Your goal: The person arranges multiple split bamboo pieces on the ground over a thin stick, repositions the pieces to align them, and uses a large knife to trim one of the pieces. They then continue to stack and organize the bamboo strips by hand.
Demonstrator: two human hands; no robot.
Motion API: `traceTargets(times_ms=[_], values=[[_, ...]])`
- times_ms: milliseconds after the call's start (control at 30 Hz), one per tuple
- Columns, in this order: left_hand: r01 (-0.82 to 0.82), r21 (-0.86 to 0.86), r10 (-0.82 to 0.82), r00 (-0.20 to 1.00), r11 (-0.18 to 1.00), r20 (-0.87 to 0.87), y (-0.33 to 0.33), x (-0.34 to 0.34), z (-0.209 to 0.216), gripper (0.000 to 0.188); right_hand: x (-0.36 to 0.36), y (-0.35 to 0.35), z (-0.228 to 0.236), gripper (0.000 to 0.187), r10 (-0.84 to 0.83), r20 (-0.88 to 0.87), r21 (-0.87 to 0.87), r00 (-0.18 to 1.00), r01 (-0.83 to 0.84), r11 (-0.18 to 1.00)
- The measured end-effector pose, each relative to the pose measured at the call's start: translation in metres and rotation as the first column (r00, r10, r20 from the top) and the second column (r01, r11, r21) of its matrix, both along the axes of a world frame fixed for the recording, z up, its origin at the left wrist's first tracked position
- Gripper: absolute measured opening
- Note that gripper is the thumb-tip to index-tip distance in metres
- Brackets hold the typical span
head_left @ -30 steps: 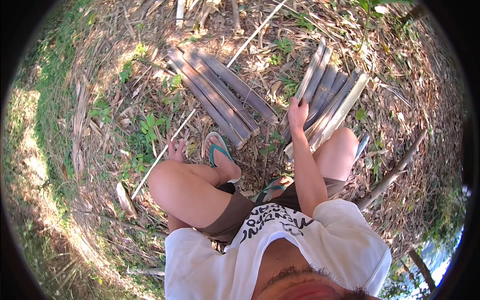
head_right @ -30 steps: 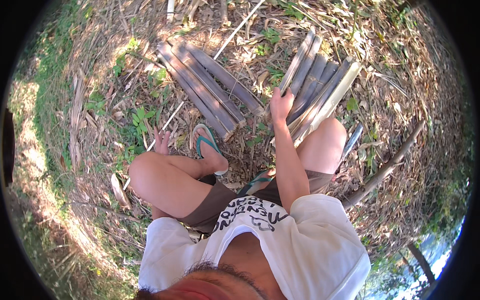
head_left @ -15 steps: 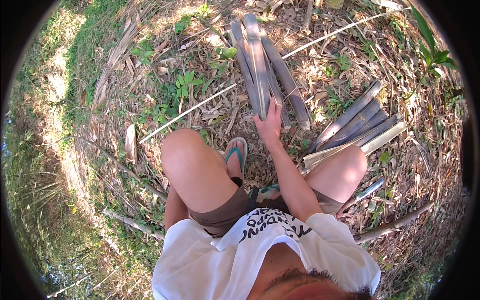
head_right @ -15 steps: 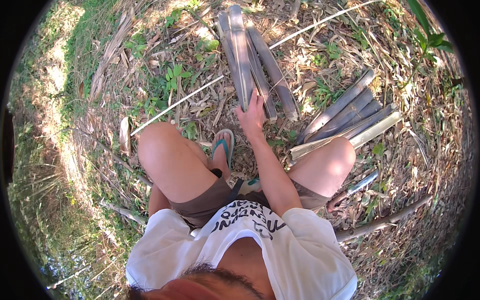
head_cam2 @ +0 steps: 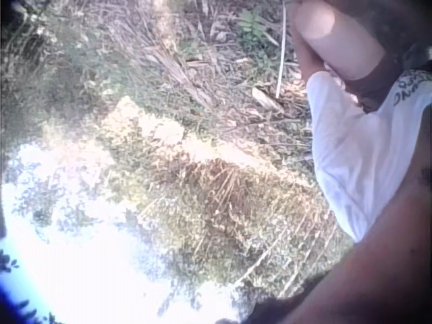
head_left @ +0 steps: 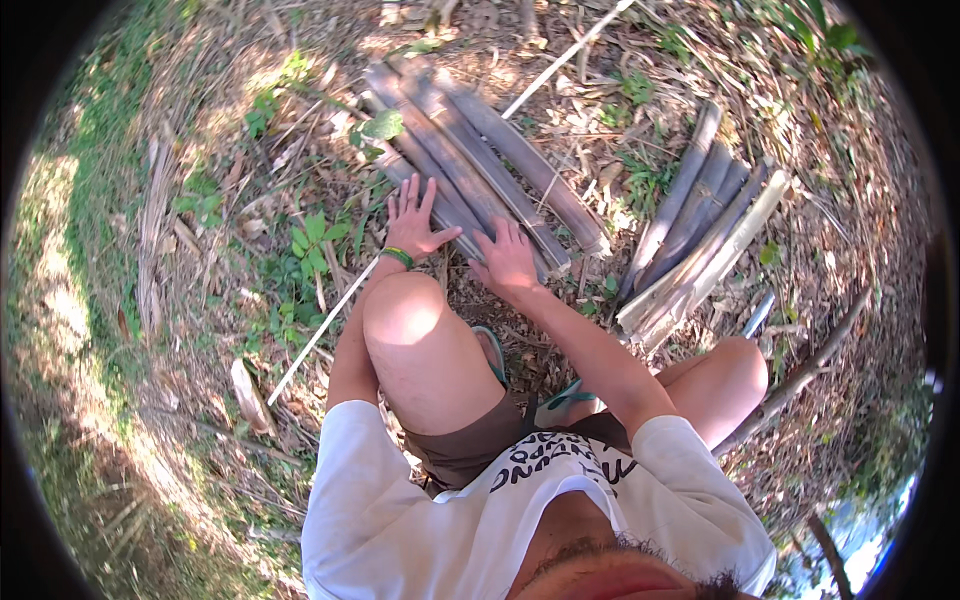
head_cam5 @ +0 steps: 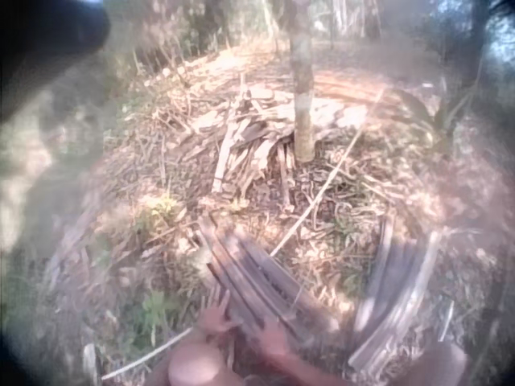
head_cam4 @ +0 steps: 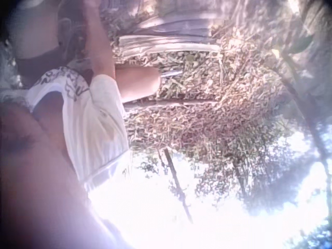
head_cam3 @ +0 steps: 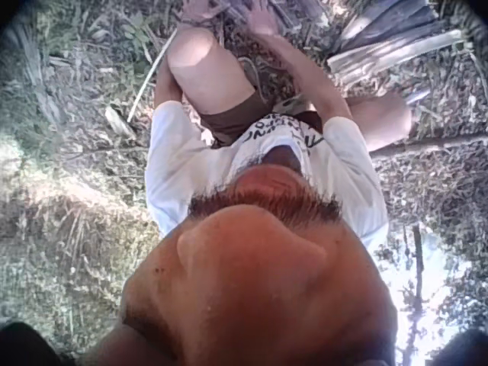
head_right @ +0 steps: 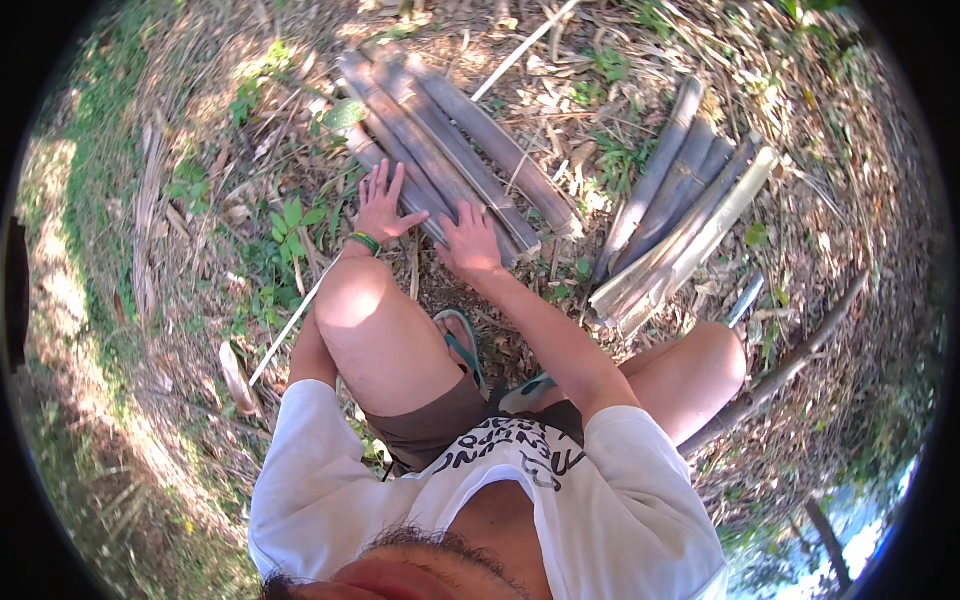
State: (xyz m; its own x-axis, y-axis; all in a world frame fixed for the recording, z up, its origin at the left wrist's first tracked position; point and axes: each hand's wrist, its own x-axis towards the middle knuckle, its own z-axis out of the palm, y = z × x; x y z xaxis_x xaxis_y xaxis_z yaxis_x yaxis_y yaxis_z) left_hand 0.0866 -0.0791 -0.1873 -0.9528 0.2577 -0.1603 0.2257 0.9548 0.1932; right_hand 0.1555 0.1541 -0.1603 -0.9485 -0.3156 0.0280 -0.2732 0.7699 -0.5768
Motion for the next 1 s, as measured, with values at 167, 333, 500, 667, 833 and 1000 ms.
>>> traceTargets(times_ms=[167, 333, 500, 667, 833, 1000], values=[[0.082, 0.263, -0.08, 0.997, 0.961, -0.019, -0.01, -0.011, -0.039, 0.131, -0.058, 0.121, -0.002, 0.047, -0.451, 0.044, -0.01, 0.892, 0.451, 0.892], [-0.355, 0.523, 0.318, 0.934, 0.775, 0.162, 0.029, 0.008, -0.029, 0.128, -0.049, 0.264, -0.037, 0.065, -0.802, 0.319, 0.45, 0.505, 0.664, 0.597], [-0.599, 0.562, 0.594, 0.773, 0.57, 0.223, 0.049, 0.007, -0.043, 0.12, -0.037, 0.262, -0.082, 0.069, -0.84, 0.138, 0.506, 0.525, 0.691, 0.516], [-0.559, 0.721, 0.716, 0.687, 0.409, 0.126, 0.043, -0.005, -0.07, 0.097, -0.049, 0.243, -0.076, 0.06, -0.871, 0.038, 0.497, 0.489, 0.747, 0.441], [-0.374, 0.845, 0.727, 0.686, 0.382, -0.025, 0.06, -0.018, -0.061, 0.089, -0.039, 0.268, -0.072, 0.051, -0.913, 0.005, 0.37, 0.408, 0.847, 0.381], [-0.52, 0.751, 0.784, 0.62, 0.406, 0.005, 0.059, -0.041, -0.059, 0.09, -0.044, 0.244, -0.028, 0.04, -0.815, -0.007, -0.099, 0.579, 0.811, 0.577]])
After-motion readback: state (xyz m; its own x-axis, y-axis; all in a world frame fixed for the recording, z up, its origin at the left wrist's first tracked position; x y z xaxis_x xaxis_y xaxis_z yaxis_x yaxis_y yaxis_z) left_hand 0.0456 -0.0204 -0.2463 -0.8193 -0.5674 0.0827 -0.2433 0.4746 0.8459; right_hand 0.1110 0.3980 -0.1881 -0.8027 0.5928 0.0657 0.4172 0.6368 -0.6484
